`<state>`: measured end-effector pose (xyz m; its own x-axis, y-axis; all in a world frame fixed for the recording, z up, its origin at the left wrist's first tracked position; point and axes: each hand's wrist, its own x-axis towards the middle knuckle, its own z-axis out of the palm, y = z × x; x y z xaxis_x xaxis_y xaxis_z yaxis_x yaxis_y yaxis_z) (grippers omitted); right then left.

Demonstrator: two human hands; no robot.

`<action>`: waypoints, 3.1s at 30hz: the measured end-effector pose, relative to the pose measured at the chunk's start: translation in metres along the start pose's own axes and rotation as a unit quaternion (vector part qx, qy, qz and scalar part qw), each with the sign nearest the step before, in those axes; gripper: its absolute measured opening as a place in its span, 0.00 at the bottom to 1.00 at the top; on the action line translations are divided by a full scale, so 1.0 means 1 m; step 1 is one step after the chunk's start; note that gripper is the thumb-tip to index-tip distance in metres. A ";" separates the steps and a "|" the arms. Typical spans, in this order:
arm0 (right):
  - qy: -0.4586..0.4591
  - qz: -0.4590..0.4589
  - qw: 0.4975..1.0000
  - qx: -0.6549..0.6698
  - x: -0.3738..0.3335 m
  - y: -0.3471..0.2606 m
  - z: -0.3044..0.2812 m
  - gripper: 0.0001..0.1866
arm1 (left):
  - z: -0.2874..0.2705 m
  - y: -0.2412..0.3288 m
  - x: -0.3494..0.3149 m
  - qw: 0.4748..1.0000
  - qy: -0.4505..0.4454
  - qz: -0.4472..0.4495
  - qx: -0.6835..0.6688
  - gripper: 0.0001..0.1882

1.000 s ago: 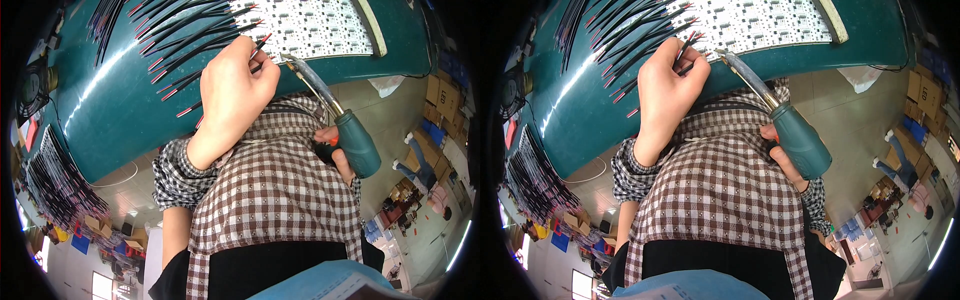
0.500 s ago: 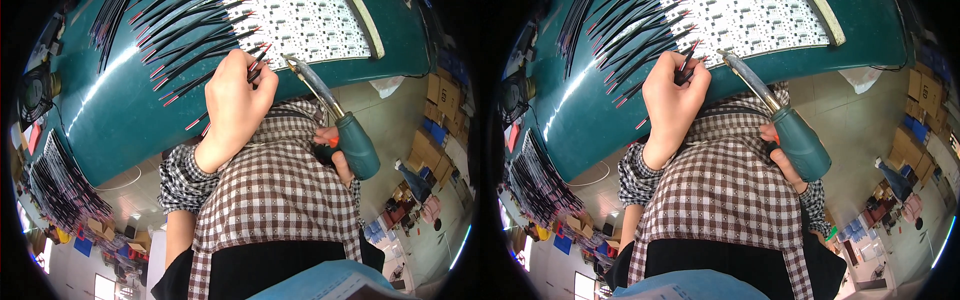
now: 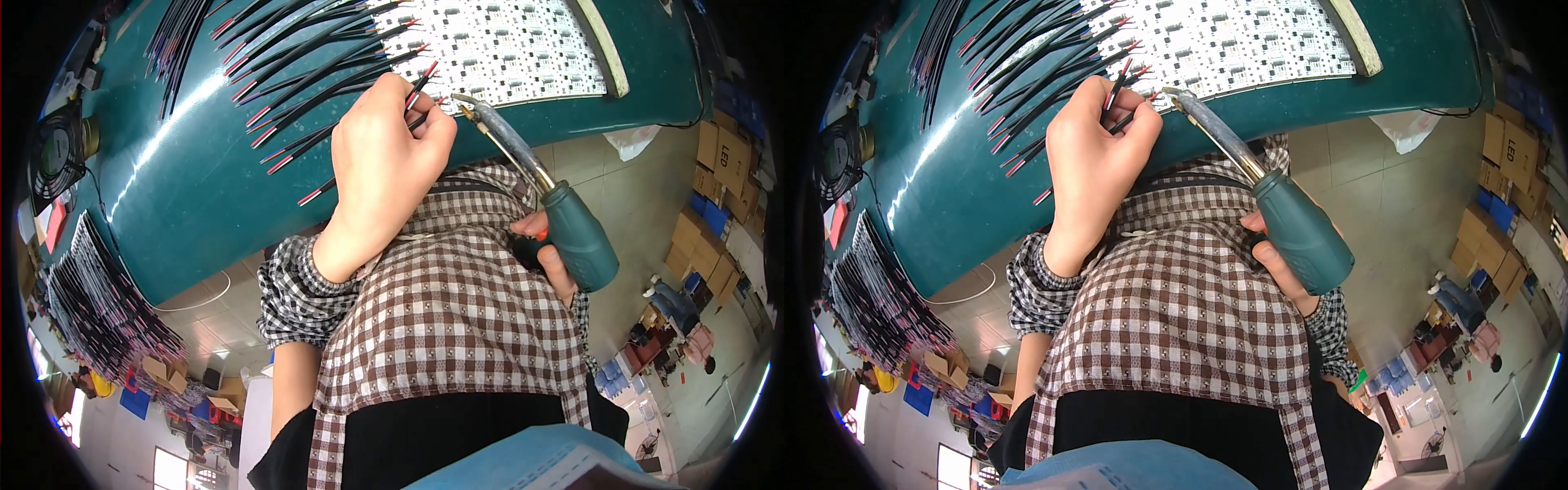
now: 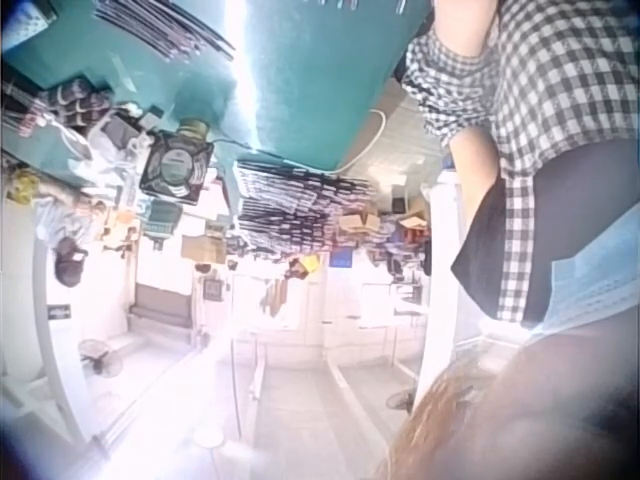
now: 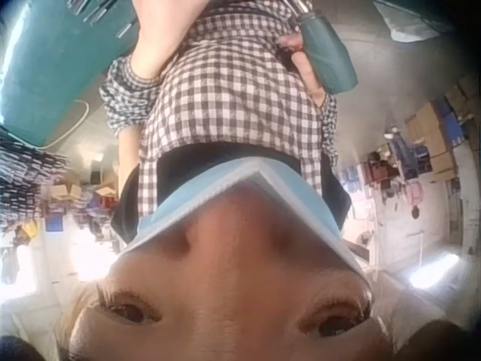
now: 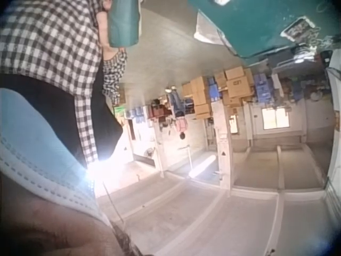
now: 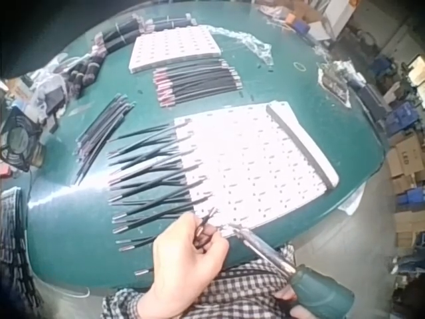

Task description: The person solders black and red wires onto an LED circuit board using a soldering iron with an automatic feeder.

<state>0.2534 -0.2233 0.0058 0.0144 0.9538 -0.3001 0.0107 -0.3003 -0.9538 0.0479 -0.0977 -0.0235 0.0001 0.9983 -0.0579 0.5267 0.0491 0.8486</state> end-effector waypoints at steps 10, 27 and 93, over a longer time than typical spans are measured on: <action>-0.046 0.031 0.998 -0.035 -0.001 -0.002 -0.003 0.20 | 0.001 -0.002 0.000 1.000 0.002 0.000 -0.002 0.08; -0.047 0.032 0.998 -0.025 0.003 -0.010 0.005 0.30 | -0.001 -0.007 0.000 1.000 -0.001 -0.006 -0.002 0.07; 0.102 -0.159 0.962 0.196 0.114 -0.064 -0.039 0.35 | -0.160 -0.022 0.173 0.951 0.119 0.177 0.225 0.16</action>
<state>0.2936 -0.0961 0.0328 0.2692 0.9628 -0.0212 -0.3306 0.0717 -0.9410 -0.0993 0.0789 0.0317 0.0805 0.9310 0.3559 0.8399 -0.2556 0.4788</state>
